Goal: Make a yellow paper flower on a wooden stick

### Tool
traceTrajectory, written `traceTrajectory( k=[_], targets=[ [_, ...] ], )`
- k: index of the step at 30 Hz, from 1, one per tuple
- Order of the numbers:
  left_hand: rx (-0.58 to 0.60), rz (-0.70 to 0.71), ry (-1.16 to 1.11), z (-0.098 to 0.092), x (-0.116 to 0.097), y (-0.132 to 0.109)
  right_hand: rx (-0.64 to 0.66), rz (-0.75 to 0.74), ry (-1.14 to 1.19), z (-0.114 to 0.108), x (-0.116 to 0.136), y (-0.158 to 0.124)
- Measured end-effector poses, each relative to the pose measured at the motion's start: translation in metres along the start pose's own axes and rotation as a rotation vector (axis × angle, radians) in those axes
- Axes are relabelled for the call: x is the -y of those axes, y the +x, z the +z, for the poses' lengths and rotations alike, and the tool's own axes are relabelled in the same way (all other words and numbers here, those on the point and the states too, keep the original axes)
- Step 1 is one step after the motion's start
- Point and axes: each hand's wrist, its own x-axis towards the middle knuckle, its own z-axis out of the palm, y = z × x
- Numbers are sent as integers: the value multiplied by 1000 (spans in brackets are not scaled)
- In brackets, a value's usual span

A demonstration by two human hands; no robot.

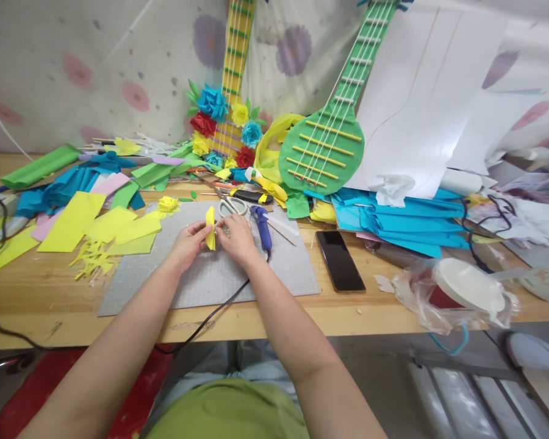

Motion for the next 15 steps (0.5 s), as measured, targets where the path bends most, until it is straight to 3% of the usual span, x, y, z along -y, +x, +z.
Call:
traceTrajectory(
  k=[7, 15],
  targets=[
    [-74, -30, -25, -1, -4, 0, -14, -25, 5, -3, -1, 1],
    [-12, -38, -17, -3, -6, -1, 3, -14, 64, -3, -1, 1]
  ],
)
